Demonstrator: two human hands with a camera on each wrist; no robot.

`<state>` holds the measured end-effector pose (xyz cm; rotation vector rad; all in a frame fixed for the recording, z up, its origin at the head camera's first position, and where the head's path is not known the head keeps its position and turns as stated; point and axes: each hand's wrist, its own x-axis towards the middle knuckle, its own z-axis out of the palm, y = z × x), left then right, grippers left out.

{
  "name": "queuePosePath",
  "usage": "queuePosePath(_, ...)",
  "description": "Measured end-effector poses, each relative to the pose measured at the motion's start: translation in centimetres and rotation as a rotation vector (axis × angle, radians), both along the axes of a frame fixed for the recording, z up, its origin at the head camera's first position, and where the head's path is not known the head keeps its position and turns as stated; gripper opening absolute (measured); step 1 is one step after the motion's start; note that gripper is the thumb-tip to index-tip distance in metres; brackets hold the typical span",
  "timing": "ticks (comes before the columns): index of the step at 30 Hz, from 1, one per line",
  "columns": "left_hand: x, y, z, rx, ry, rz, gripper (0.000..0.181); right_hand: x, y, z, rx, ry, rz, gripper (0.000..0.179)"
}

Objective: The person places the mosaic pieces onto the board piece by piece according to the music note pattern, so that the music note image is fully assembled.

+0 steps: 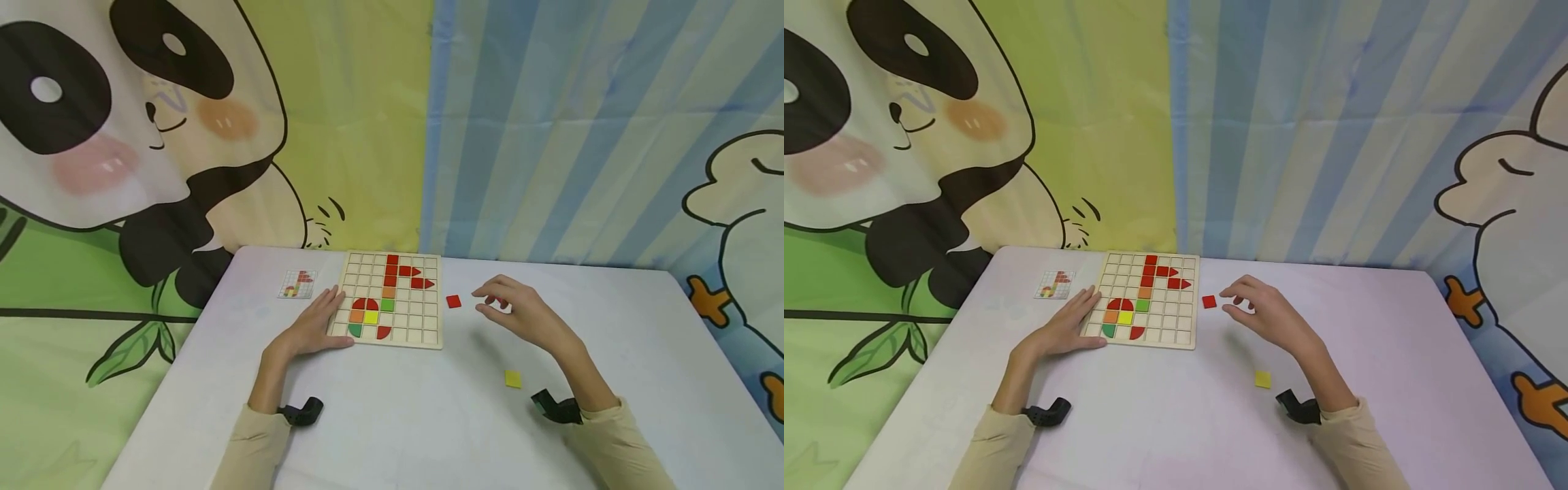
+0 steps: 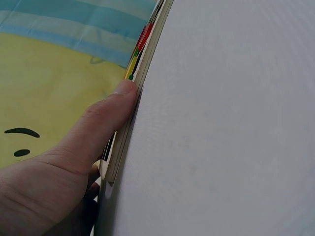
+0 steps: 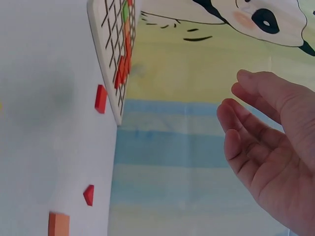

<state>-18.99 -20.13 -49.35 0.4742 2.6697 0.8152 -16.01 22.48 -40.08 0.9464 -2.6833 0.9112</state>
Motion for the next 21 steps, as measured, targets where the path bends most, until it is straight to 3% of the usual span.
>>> queuePosePath(5,0.0,0.0,0.2,-0.012,0.005,-0.004,0.11,-0.2,1.2,0.3,-0.04,0.078,-0.004,0.025)
queuePosePath(21,-0.1,0.1,0.1,-0.006,-0.001,-0.003,0.11,-1.0,4.2,0.7,-0.024,0.068,-0.116,0.026)
